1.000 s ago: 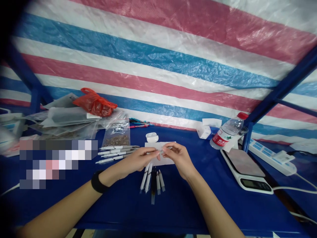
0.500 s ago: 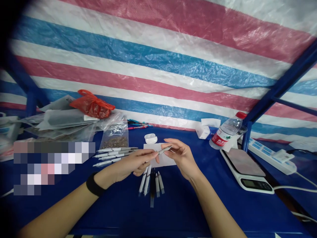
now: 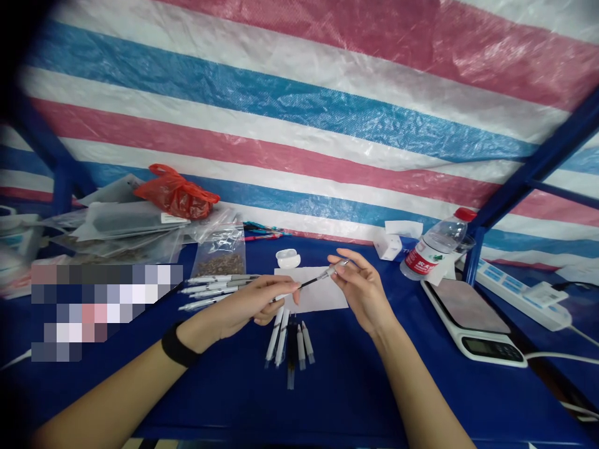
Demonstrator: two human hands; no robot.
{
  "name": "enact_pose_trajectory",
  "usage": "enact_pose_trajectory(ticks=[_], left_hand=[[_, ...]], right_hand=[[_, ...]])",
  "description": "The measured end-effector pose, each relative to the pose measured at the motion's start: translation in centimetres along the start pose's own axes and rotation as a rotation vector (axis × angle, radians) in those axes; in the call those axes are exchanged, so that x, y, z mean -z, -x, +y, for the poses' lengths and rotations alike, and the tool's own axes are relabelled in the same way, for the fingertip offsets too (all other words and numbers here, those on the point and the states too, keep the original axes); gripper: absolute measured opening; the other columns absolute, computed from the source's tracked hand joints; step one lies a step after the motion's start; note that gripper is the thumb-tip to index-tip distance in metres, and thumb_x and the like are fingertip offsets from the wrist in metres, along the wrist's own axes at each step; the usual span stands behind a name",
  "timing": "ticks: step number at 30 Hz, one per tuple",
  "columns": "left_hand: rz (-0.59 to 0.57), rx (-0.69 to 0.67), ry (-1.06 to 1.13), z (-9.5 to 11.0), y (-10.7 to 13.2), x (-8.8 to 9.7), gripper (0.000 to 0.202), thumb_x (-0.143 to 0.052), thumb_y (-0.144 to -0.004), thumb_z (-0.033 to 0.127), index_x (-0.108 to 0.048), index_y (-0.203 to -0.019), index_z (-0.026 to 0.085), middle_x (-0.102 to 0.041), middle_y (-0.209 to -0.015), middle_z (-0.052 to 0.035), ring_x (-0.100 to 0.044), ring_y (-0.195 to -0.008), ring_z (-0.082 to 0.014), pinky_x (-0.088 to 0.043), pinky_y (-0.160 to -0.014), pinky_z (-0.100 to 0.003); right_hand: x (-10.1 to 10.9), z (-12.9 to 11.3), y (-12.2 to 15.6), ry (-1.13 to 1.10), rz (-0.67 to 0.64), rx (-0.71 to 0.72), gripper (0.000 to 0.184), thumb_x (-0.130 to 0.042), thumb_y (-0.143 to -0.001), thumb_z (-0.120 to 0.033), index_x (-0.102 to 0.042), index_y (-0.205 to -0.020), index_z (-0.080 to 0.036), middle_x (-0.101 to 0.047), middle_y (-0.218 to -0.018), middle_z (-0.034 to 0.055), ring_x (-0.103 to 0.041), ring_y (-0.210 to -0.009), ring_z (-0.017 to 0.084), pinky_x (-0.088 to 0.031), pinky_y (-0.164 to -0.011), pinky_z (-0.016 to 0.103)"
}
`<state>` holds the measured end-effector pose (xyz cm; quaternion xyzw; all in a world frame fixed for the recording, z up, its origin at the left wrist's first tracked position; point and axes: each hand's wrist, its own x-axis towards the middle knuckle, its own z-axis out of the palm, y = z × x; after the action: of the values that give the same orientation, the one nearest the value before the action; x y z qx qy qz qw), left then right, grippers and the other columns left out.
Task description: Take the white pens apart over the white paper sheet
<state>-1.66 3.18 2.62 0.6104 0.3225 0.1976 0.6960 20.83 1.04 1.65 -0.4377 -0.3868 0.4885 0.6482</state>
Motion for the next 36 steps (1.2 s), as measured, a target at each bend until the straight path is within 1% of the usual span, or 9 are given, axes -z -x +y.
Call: enact_pose_trajectory(ticks=[6,11,13,17,19,25,31,33,36], left_hand=[[0.037,-0.005,0.015,-0.3,-0.2,0.1,0.032,-0.055,-0.095,0.046,-0.060,-0.077,0.020,-0.019,-0.046,0.0103,-0.013,-0.043,-0.0071,-0.016,-0.045,-0.024],[0.056,-0.001,0.042,-0.2,-0.3,0.0,0.032,-0.055,-0.094,0.045,-0.060,-0.074,0.021,-0.017,-0.046,0.0108,-0.011,-0.042,-0.0068,-0.015,-0.045,-0.024],[0.071,0.000,0.049,-0.1,-0.3,0.0,0.032,-0.055,-0.094,0.045,-0.059,-0.074,0.021,-0.017,-0.045,0.0108,-0.012,-0.042,-0.0069,-0.014,-0.045,-0.024],[0.070,-0.014,0.053,0.1,-0.2,0.0,0.033,-0.054,-0.095,0.046,-0.060,-0.074,0.021,-0.018,-0.046,0.0106,-0.011,-0.041,-0.0068,-0.015,-0.044,-0.024],[0.077,-0.028,0.049,0.1,-0.2,0.0,0.033,-0.055,-0.094,0.047,-0.060,-0.074,0.021,-0.020,-0.045,0.0103,-0.013,-0.041,-0.0069,-0.016,-0.044,-0.024],[0.121,-0.020,0.003,0.0,-0.4,-0.1,0.033,-0.054,-0.092,0.046,-0.059,-0.072,0.020,-0.018,-0.044,0.0106,-0.014,-0.042,-0.0073,-0.016,-0.044,-0.023],[0.144,-0.074,-0.076,-0.2,-0.5,-0.1,0.029,-0.050,-0.093,0.041,-0.055,-0.072,0.021,-0.022,-0.049,0.0094,-0.018,-0.043,-0.0082,-0.019,-0.045,-0.024],[0.166,-0.115,-0.105,-0.3,-0.6,0.0,0.030,-0.049,-0.094,0.042,-0.054,-0.074,0.021,-0.022,-0.051,0.0090,-0.019,-0.044,-0.0085,-0.018,-0.046,-0.024],[0.293,-0.209,-0.184,-0.5,-0.8,0.3,0.032,-0.047,-0.096,0.044,-0.054,-0.075,0.021,-0.023,-0.055,0.0078,-0.024,-0.047,-0.0093,-0.020,-0.047,-0.024]], right_hand=[[0.0,-0.4,-0.3,-0.068,0.095,0.042,0.032,-0.093,-0.054,-0.030,-0.079,-0.082,-0.029,-0.078,-0.087,0.0003,-0.067,-0.073,0.015,-0.054,-0.068,0.029],[0.1,-0.5,-0.4,-0.042,0.175,0.023,0.035,-0.096,-0.052,-0.039,-0.078,-0.080,-0.028,-0.073,-0.079,-0.0002,-0.061,-0.069,0.013,-0.051,-0.063,0.026],[-0.1,-0.6,-0.2,0.037,0.103,-0.006,0.036,-0.095,-0.054,-0.045,-0.079,-0.080,-0.026,-0.070,-0.075,0.0005,-0.060,-0.068,0.013,-0.050,-0.063,0.026],[-0.7,-0.7,0.6,0.190,-0.161,-0.107,0.037,-0.092,-0.062,-0.049,-0.080,-0.084,-0.023,-0.068,-0.074,0.0021,-0.058,-0.067,0.014,-0.049,-0.065,0.030],[-0.9,-0.5,0.8,0.208,-0.206,-0.129,0.037,-0.092,-0.063,-0.050,-0.080,-0.085,-0.023,-0.067,-0.073,0.0018,-0.057,-0.065,0.013,-0.049,-0.064,0.030],[-1.2,0.3,0.8,0.207,-0.159,-0.053,0.037,-0.088,-0.067,-0.054,-0.075,-0.078,-0.022,-0.064,-0.072,0.0013,-0.056,-0.065,0.014,-0.047,-0.062,0.029],[-1.1,-0.1,0.4,0.171,0.001,0.007,0.040,-0.091,-0.058,-0.054,-0.073,-0.074,-0.022,-0.059,-0.066,-0.0008,-0.050,-0.060,0.012,-0.045,-0.060,0.028],[-0.8,-0.1,0.1,0.233,0.045,0.038,0.043,-0.089,-0.057,-0.058,-0.071,-0.071,-0.022,-0.058,-0.063,-0.0010,-0.050,-0.059,0.013,-0.044,-0.059,0.029],[-0.3,0.5,-0.2,0.527,0.049,0.058,0.047,-0.083,-0.059,-0.064,-0.069,-0.069,-0.021,-0.058,-0.058,-0.0002,-0.049,-0.055,0.015,-0.042,-0.055,0.030]])
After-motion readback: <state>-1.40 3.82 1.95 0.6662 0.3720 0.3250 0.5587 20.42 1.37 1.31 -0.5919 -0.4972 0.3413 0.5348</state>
